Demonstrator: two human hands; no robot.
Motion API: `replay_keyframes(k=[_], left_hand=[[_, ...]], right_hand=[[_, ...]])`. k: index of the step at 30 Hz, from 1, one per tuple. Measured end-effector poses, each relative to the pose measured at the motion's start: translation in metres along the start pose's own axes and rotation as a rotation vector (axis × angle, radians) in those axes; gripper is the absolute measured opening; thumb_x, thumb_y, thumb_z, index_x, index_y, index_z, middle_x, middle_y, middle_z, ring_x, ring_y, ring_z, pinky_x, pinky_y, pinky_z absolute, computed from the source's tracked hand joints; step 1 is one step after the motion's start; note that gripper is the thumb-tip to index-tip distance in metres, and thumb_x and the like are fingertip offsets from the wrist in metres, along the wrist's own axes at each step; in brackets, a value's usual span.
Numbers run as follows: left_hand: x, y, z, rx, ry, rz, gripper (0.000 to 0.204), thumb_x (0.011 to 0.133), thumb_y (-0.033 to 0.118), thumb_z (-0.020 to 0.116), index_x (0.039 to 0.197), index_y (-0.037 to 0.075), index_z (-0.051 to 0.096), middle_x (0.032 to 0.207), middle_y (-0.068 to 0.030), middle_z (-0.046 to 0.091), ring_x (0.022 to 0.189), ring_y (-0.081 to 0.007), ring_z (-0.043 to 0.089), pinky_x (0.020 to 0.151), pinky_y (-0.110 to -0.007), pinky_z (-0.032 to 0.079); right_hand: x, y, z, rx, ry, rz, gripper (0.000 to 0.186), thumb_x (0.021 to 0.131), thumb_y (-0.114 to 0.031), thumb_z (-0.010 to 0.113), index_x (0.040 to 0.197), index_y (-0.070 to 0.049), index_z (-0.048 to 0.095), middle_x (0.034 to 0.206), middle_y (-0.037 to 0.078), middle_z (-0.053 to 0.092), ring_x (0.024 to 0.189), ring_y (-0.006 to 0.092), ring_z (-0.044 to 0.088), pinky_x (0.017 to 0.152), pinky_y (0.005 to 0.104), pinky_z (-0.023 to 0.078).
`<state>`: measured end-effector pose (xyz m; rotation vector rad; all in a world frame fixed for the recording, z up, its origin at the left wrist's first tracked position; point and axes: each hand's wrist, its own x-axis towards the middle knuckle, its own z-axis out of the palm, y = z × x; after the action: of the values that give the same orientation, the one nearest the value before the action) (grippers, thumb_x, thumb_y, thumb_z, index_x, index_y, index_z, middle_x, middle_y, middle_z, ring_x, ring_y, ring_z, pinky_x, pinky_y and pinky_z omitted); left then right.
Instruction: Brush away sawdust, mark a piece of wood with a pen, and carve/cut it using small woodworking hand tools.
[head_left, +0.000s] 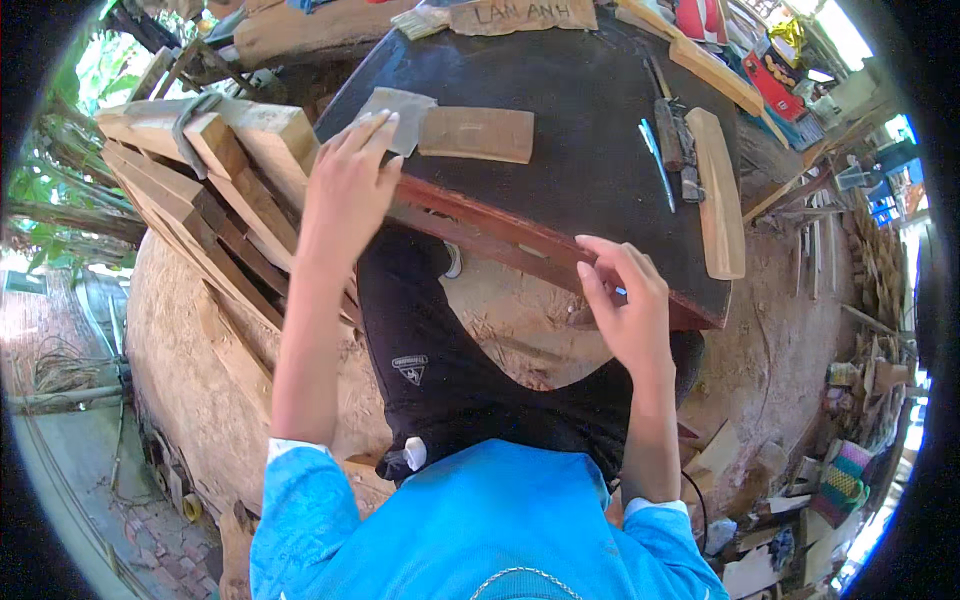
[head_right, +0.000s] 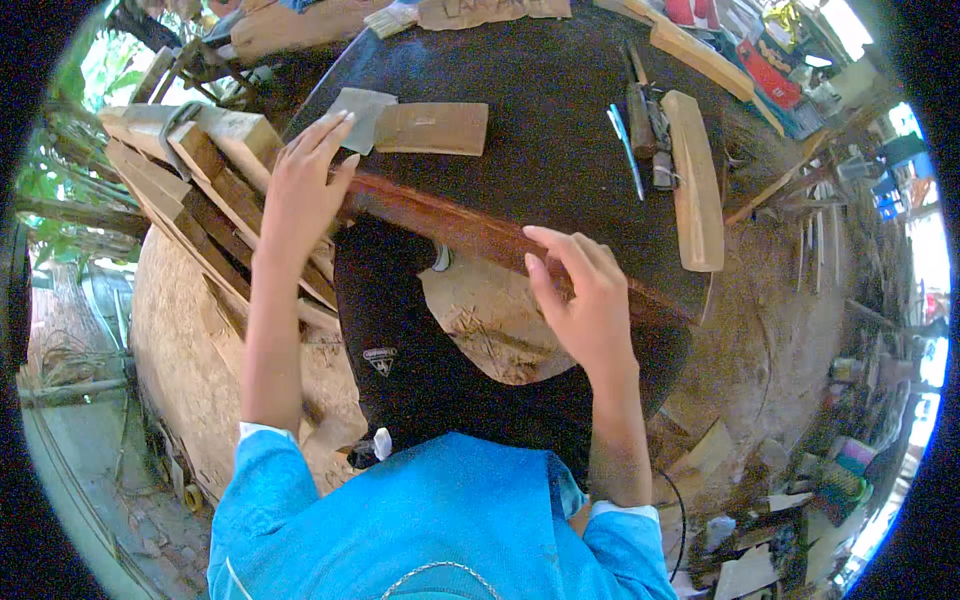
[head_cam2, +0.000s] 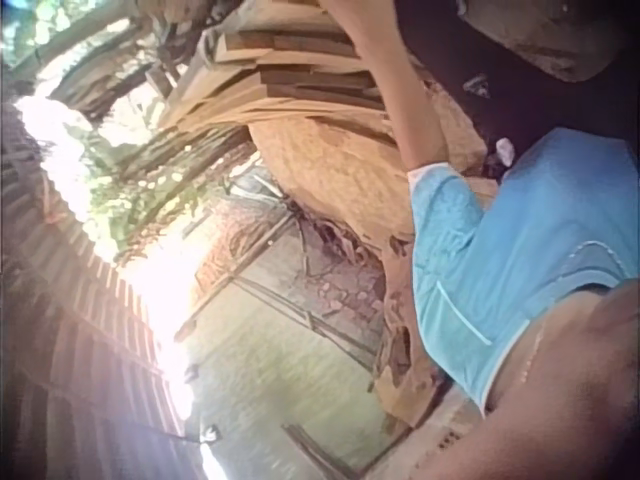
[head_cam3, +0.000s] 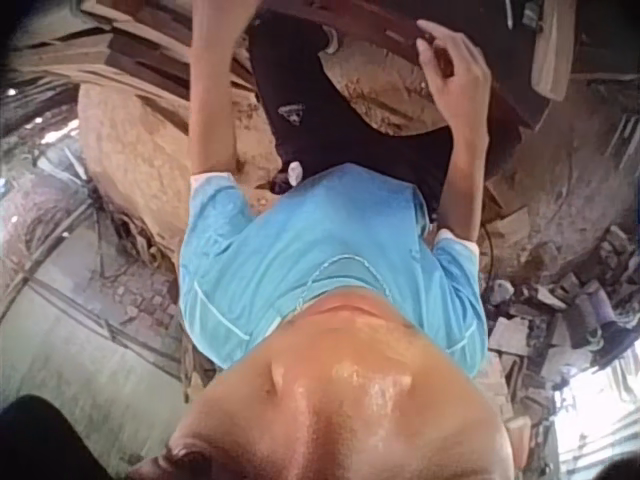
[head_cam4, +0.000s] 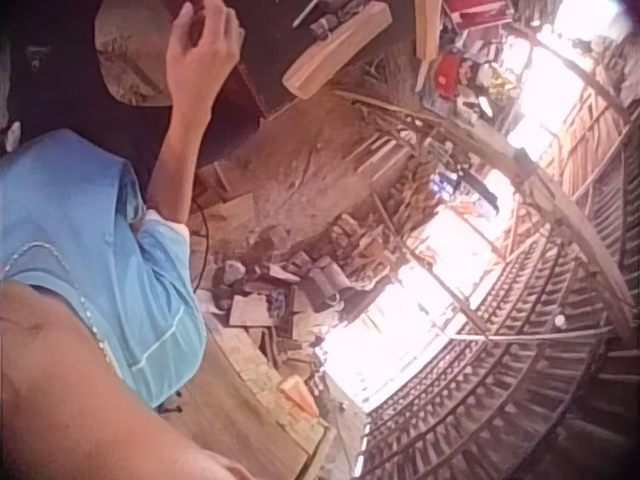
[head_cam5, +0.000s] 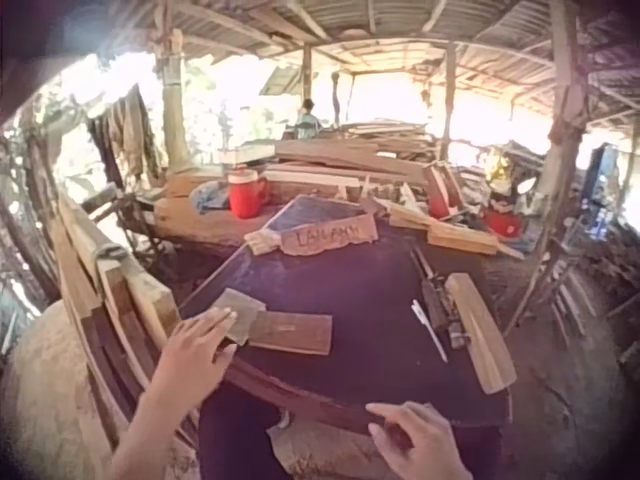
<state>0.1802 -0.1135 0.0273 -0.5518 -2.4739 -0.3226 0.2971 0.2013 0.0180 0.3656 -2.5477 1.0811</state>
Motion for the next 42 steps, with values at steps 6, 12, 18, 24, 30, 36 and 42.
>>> replay_keyframes(k=[6, 12, 18, 24, 30, 36, 42], left_hand=[[0.0, -0.019, 0.013, 0.135, -0.214, 0.117, 0.04, 0.096, 0.027, 0.068, 0.124, 0.0, 0.07, 0.117, -0.0138, 0.071, 0.111, -0.0314, 0.066, 0.096, -0.043, 0.051], [-0.036, 0.004, -0.008, 0.128, -0.067, 0.297, 0.026, 0.084, 0.012, 0.079, 0.109, 0.008, 0.074, 0.098, -0.0055, 0.07, 0.094, -0.0265, 0.065, 0.093, -0.042, 0.051], [-0.035, 0.058, -0.068, -0.299, -0.125, 0.238, 0.02, 0.082, 0.011, 0.079, 0.101, 0.012, 0.077, 0.099, -0.0022, 0.07, 0.098, -0.0232, 0.066, 0.092, -0.039, 0.049], [-0.014, 0.102, -0.067, -0.691, -0.354, 0.373, 0.028, 0.078, 0.013, 0.084, 0.105, 0.011, 0.077, 0.106, -0.0032, 0.074, 0.105, -0.0254, 0.067, 0.099, -0.04, 0.047], [0.001, 0.066, -0.019, -0.176, -0.138, -0.063, 0.088, 0.081, 0.054, 0.081, 0.149, 0.008, 0.05, 0.147, -0.0155, 0.051, 0.142, -0.0339, 0.041, 0.12, -0.047, 0.026], [0.015, 0.023, 0.017, -0.076, -0.213, -0.162, 0.084, 0.081, 0.06, 0.078, 0.143, 0.009, 0.056, 0.147, -0.0107, 0.051, 0.141, -0.0306, 0.04, 0.12, -0.047, 0.025], [0.023, 0.02, 0.019, -0.08, -0.266, -0.13, 0.07, 0.081, 0.057, 0.078, 0.133, 0.011, 0.065, 0.142, -0.007, 0.056, 0.138, -0.0289, 0.044, 0.118, -0.046, 0.027]], right_hand=[[-0.027, 0.002, -0.01, 0.104, 0.025, 0.08, 0.025, 0.092, -0.007, 0.071, 0.116, -0.01, 0.071, 0.078, 0.005, 0.062, 0.067, 0.0183, 0.055, 0.063, 0.0325, 0.046], [-0.045, 0.006, 0.0, 0.198, 0.042, 0.1, 0.025, 0.092, -0.005, 0.07, 0.116, -0.01, 0.071, 0.078, 0.005, 0.062, 0.064, 0.0169, 0.054, 0.059, 0.0312, 0.045], [-0.027, -0.021, 0.004, 0.174, 0.129, 0.011, 0.038, 0.09, -0.019, 0.076, 0.126, -0.009, 0.068, 0.104, 0.009, 0.07, 0.098, 0.0258, 0.066, 0.088, 0.0391, 0.052], [-0.022, -0.011, -0.004, 0.469, -0.202, -0.218, 0.032, 0.094, -0.022, 0.074, 0.12, -0.004, 0.07, 0.113, 0.012, 0.073, 0.109, 0.0308, 0.07, 0.094, 0.0385, 0.052], [-0.062, 0.002, -0.008, 0.7, 0.065, 0.428, 0.025, 0.101, -0.019, 0.067, 0.118, 0.0, 0.069, 0.107, 0.005, 0.075, 0.096, 0.0136, 0.069, 0.087, 0.0271, 0.052], [-0.084, 0.015, -0.022, 0.821, 0.262, 0.62, 0.028, 0.103, -0.018, 0.065, 0.123, 0.001, 0.068, 0.107, 0.002, 0.073, 0.096, 0.0076, 0.064, 0.086, 0.0255, 0.051], [-0.081, 0.014, -0.021, 0.803, 0.247, 0.579, 0.026, 0.105, -0.018, 0.063, 0.121, 0.002, 0.067, 0.106, 0.002, 0.072, 0.096, 0.0065, 0.063, 0.086, 0.026, 0.051]])
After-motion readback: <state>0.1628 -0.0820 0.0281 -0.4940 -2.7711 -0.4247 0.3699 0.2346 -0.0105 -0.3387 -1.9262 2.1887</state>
